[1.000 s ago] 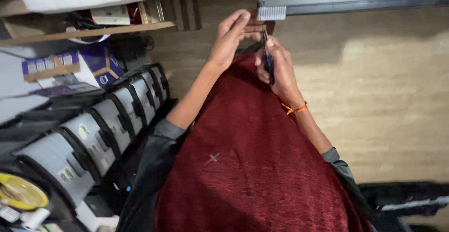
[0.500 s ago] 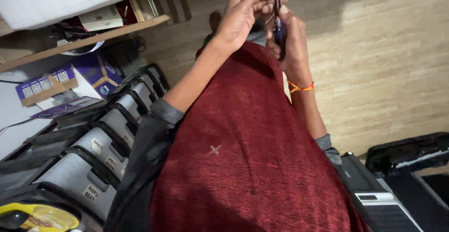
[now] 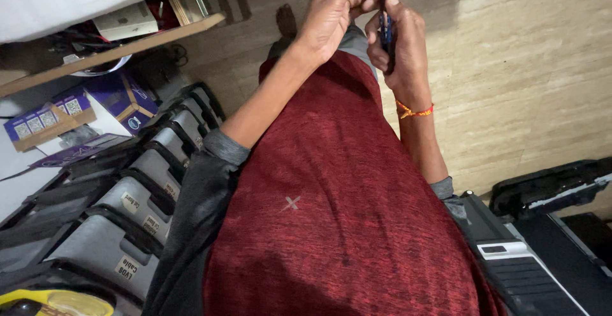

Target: The person opens a drawer, takes out pliers, and works on the edge of a television panel, prying at its frame. They cut tape with scissors, trim a small plastic component, and use pliers to cut or adjust parts while standing at the repair bench.

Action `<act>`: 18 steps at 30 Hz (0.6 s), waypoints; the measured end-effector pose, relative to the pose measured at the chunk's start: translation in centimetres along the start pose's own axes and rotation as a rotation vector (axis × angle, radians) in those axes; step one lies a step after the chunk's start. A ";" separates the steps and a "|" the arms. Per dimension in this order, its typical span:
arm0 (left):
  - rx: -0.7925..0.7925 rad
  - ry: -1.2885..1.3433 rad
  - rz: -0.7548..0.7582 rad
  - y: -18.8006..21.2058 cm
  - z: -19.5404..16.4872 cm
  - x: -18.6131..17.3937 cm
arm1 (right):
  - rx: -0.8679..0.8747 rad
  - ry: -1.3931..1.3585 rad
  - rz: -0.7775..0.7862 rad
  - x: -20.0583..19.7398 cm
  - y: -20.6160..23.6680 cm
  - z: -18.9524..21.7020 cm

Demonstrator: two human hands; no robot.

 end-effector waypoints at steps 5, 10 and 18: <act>-0.002 -0.003 -0.010 0.2 0.0 0.2 | 0.010 -0.002 -0.004 0.6 0.3 0.6; 0.014 -0.023 0.017 0.3 -0.3 0.3 | 0.031 -0.036 -0.029 0.8 0.5 0.7; 0.007 0.015 0.015 0.7 -0.4 0.1 | 0.000 -0.020 -0.046 0.3 0.6 0.0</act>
Point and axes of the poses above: each hand's wrist, its own y-axis away from the middle knuckle, its own x-axis out of the palm, z = x × y, the point moved 6 cm from there along -y, towards the middle knuckle, and after that the axes turned 3 degrees about -x, right-handed, at the moved point
